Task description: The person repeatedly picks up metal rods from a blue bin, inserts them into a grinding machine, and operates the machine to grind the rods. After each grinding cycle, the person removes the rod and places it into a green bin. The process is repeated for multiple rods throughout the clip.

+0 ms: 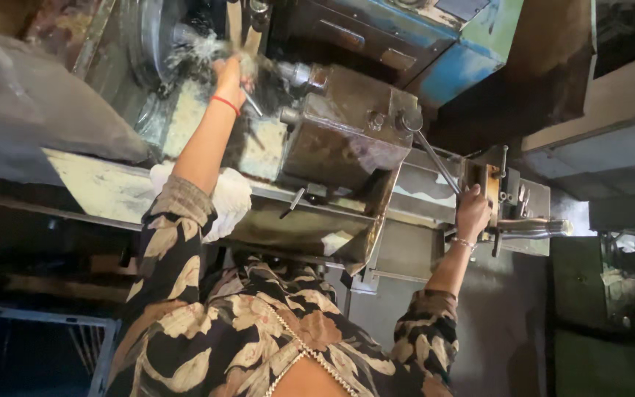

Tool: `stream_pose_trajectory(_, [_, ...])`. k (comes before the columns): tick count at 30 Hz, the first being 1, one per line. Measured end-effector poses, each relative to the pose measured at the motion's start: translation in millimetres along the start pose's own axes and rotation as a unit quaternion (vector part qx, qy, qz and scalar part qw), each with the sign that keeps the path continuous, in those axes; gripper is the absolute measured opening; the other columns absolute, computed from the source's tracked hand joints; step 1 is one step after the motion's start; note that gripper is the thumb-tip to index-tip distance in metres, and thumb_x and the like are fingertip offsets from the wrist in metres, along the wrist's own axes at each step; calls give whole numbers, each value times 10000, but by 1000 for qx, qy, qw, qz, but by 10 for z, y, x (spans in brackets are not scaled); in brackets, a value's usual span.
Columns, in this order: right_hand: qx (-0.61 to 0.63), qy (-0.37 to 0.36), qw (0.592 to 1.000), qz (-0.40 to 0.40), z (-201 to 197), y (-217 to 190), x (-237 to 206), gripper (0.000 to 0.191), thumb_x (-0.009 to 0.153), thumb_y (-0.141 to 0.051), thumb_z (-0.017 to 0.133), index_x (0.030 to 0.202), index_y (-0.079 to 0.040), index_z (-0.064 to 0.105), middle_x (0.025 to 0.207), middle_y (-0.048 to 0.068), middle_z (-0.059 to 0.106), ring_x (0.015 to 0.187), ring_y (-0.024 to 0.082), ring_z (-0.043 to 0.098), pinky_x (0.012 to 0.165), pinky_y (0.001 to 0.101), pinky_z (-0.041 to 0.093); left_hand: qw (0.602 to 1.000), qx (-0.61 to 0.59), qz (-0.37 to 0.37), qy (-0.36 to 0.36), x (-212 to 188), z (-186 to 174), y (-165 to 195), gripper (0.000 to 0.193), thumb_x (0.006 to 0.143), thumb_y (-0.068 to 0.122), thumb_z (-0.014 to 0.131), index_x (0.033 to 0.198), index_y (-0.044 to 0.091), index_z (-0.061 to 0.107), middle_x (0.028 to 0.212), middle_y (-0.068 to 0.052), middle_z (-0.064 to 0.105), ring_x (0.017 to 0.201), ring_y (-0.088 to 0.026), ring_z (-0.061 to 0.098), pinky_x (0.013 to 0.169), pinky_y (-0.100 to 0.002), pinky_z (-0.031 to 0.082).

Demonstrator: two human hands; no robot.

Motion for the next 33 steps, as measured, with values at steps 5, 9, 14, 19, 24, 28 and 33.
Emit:
stream_pose_trajectory(5, [-32,28,998,43,141,35,50,667,1109,-484,400,848,32,732,833,327,681,790,560,643,725,644,503,998,45,42,-3,171,-19,-29,250,924,177,621,1129,208,481,732,-52,561,452,-140,492,395,-328,339])
stream_pose_trajectory(9, [-43,80,994,60,187,79,29,680,1110,-491,403,820,26,735,789,311,677,754,545,647,686,639,503,999,17,33,4,290,-53,-82,283,907,160,627,1115,193,438,715,-70,534,457,-169,482,397,-349,342])
stream_pose_trajectory(14, [-33,87,995,44,230,81,28,684,1118,-483,411,800,29,733,769,297,670,735,538,642,660,633,497,997,70,26,24,379,-77,-103,330,896,275,665,1158,192,482,778,-47,579,517,-169,521,427,-359,384])
stream_pose_trajectory(19, [-51,94,993,57,269,49,57,647,1101,-464,425,821,28,738,776,298,670,737,538,645,655,634,499,995,93,-8,46,455,-130,-123,415,879,379,662,1221,262,457,1013,-14,582,678,-176,562,531,-397,457])
stream_pose_trajectory(24, [-42,99,993,46,296,4,75,619,1090,-453,428,866,27,746,781,304,672,735,537,649,663,635,502,997,65,-16,37,522,-143,-114,423,879,392,666,1213,259,444,1042,-32,580,710,-205,563,560,-409,448])
stream_pose_trajectory(28, [-60,75,993,69,329,-4,93,658,1108,-467,420,849,47,736,773,307,670,744,519,665,665,621,516,995,84,-12,48,561,-150,-101,416,881,352,678,1203,226,445,1008,-53,572,697,-217,573,554,-421,453])
stream_pose_trajectory(33, [-48,91,993,52,321,-52,91,620,1088,-448,424,873,29,757,728,306,667,703,512,661,633,613,514,998,57,-33,26,596,-145,-105,318,893,330,649,1159,242,500,999,-46,573,667,-210,559,522,-399,420])
Point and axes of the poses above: each hand's wrist, its own x-axis towards the middle knuckle, its own z-axis out of the palm, y = z × x, the point moved 4 cm from there along x, towards the middle knuckle
